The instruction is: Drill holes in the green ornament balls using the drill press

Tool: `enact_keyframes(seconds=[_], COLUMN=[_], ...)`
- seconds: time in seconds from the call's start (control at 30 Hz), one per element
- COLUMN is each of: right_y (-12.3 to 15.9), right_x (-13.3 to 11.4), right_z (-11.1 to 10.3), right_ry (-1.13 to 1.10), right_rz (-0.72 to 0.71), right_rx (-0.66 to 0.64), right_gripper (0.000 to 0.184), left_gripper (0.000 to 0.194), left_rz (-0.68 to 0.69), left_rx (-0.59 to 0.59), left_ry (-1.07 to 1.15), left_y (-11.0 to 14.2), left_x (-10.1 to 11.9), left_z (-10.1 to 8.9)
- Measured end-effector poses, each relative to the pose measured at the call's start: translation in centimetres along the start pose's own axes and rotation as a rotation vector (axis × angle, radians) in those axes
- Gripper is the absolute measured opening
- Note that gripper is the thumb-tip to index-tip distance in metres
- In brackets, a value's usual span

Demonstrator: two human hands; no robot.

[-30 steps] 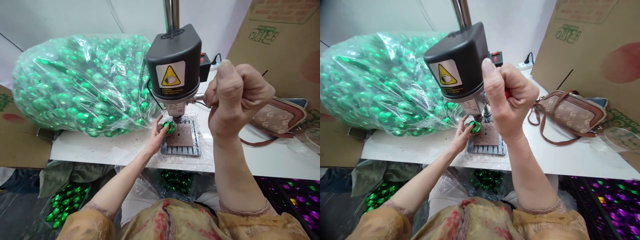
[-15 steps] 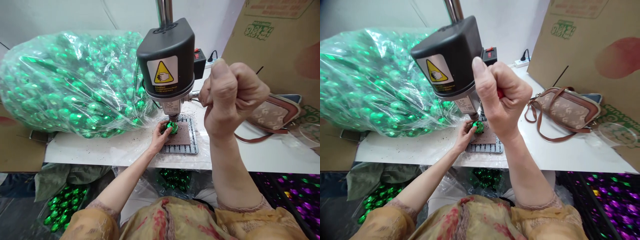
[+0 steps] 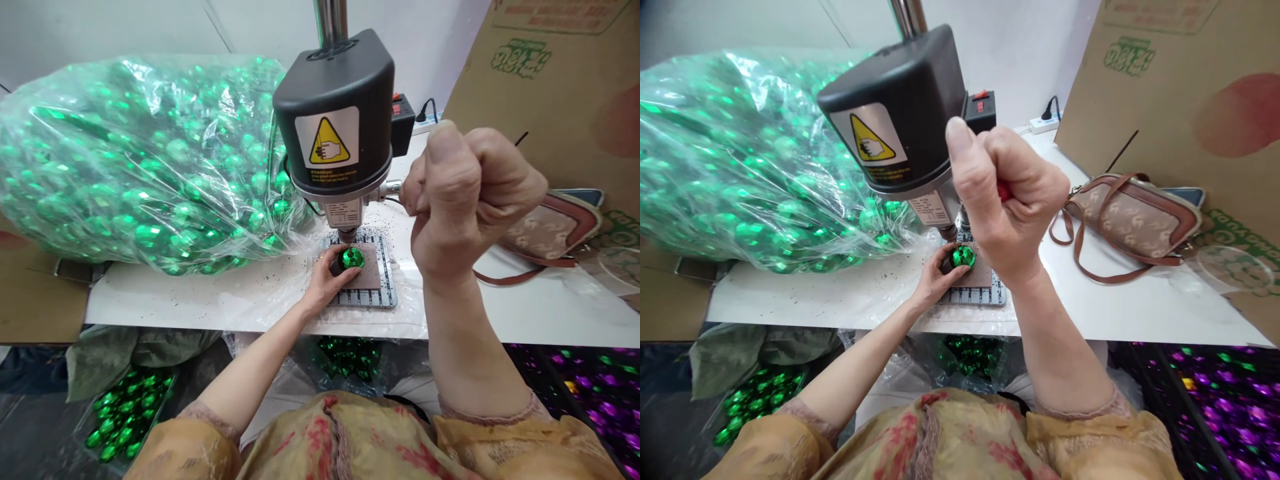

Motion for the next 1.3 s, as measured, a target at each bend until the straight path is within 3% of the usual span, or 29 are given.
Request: enact_keyframes(seconds=[0.27, 0.57, 0.73, 0.93, 1.17, 1.3], right_y=[1.8, 2.5, 3.2, 3.8, 4.2, 5.1], right_x=[0.6, 1.5, 0.6, 0.4, 0.7, 1.8], right_z=[-0.7, -1.1, -1.3, -1.5, -1.5, -1.8], right_ry=[-0.090, -0.062, -0.082, -0.085, -0.102, -0.128], right_rz=[-0.147, -0.080, -0.231, -0.360, -0.396, -0.312], right_rx=[0.071, 0.052, 0.043, 0.027, 0.015, -0.024], right_gripper=[0.056, 0.061, 0.048, 0.048, 0.046, 0.048], left_gripper=[0.055, 0.053, 0.053, 0.053, 0.052, 0.051], left_rz=[0.035, 0.046, 0.054, 0.052, 0.040, 0.031], left_rx=[0.012, 0.005, 0.005, 0.009, 0.003, 0.006], left_ry=[0.007, 0.012, 0.029, 0.030, 0.038, 0.040], left_y=[0.1, 0.3, 0.2, 0.2, 0.3, 0.3], left_x=[0.2, 0.2, 0.4, 0.3, 0.3, 0.4], left_z=[0.0, 0.2, 0.2, 0.2, 0.3, 0.2])
Point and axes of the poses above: each hand's wrist, its own y-axis away from the middle knuckle, its own z-axis out of the palm, x = y × z, the point moved 8 cm from there along -y, towards the middle knuckle, and after that the axes turned 4 degrees about -x, right-handed, at the moved point
